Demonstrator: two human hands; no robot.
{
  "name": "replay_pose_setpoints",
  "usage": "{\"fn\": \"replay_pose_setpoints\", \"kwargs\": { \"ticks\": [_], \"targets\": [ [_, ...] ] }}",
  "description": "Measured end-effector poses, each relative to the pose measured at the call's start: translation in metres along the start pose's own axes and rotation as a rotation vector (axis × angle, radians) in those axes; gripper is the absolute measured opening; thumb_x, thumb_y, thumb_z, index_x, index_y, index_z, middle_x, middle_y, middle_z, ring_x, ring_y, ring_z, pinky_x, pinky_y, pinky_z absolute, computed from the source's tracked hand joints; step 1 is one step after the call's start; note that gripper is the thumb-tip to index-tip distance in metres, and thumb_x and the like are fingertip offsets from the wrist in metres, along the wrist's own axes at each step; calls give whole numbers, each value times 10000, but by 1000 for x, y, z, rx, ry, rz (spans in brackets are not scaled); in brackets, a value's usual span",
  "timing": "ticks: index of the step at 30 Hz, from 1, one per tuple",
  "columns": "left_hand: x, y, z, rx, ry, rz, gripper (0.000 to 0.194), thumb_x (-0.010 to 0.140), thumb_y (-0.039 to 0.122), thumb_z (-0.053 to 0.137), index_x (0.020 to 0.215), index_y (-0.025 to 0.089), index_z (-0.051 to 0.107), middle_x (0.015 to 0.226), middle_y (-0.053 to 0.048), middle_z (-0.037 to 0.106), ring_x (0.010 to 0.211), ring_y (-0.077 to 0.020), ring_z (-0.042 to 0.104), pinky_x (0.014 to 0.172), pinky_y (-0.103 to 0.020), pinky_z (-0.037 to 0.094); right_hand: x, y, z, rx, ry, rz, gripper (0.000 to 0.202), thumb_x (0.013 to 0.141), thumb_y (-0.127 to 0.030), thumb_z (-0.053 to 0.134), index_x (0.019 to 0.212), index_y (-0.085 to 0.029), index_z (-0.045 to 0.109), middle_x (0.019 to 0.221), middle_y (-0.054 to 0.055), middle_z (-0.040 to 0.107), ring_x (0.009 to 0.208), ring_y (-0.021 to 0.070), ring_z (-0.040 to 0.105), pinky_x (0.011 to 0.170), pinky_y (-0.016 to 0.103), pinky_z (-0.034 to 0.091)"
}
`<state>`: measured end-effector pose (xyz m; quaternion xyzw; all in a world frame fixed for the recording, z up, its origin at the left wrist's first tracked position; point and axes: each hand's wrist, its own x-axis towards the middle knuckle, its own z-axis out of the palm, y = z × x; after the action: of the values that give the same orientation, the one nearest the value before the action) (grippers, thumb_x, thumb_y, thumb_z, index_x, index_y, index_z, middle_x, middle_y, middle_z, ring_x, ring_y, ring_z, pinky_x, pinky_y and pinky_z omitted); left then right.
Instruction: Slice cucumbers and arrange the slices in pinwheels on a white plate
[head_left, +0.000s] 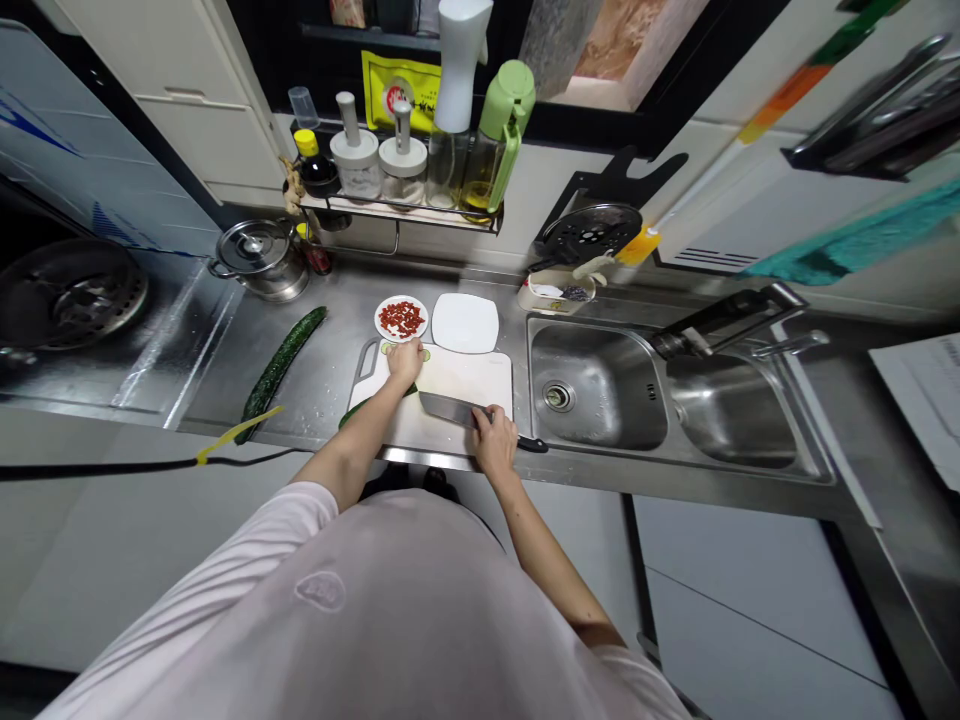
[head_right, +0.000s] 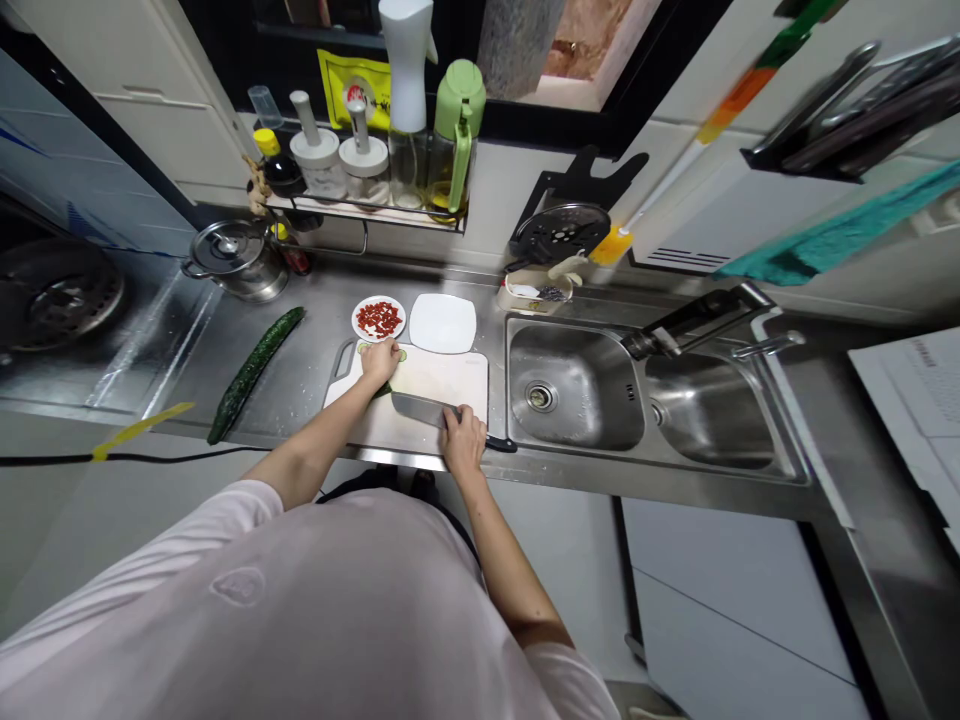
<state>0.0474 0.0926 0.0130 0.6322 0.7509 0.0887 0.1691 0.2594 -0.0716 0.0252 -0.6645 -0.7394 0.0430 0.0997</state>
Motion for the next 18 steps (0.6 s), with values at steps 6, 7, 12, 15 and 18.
{"fn": "replay_pose_setpoints", "kwargs": {
  "ticks": [6, 7, 12, 15, 18],
  "targets": [
    [-1, 2, -3, 27, -16, 23, 203, 861, 295, 519, 1003, 216, 641, 973, -101, 701, 966, -256, 609, 891, -381, 318, -1, 1, 2, 1, -4, -5, 334, 893, -212, 508, 1206, -245, 622, 1164, 89, 487, 899, 199, 456, 811, 324, 281],
    [-1, 2, -4, 27, -16, 23, 205, 864, 300, 517, 1004, 215, 640, 974, -101, 701, 965, -256, 608, 887, -380, 319, -1, 1, 2, 1, -4, -3, 333, 892, -213, 511, 1204, -246, 623, 1165, 89, 486, 899, 198, 455, 812, 324, 281],
    [-1, 1, -4, 34, -15, 23, 204, 862, 319, 522, 990, 222, 648, 964, -92, 702, 956, -257, 607, 871, -372, 325, 0, 2, 4, -2, -15, 7, 350, 881, -205, 521, 1214, -254, 619, 1181, 90, 473, 911, 201, 452, 818, 326, 284],
    [0, 1, -3, 51, -22, 32, 202, 867, 313, 506, 943, 218, 667, 958, -98, 703, 957, -257, 604, 870, -376, 323, 1, 1, 4, -3, -24, 6, 361, 875, -198, 524, 1220, -253, 615, 1183, 92, 473, 920, 204, 454, 820, 324, 285],
    [2, 1, -4, 65, -39, 32, 221, 866, 311, 497, 903, 205, 687, 960, -116, 703, 964, -262, 602, 874, -383, 322, 0, 1, 3, 0, -32, 5, 366, 870, -193, 525, 1220, -253, 615, 1181, 91, 475, 919, 203, 456, 821, 321, 285]
  ]
}}
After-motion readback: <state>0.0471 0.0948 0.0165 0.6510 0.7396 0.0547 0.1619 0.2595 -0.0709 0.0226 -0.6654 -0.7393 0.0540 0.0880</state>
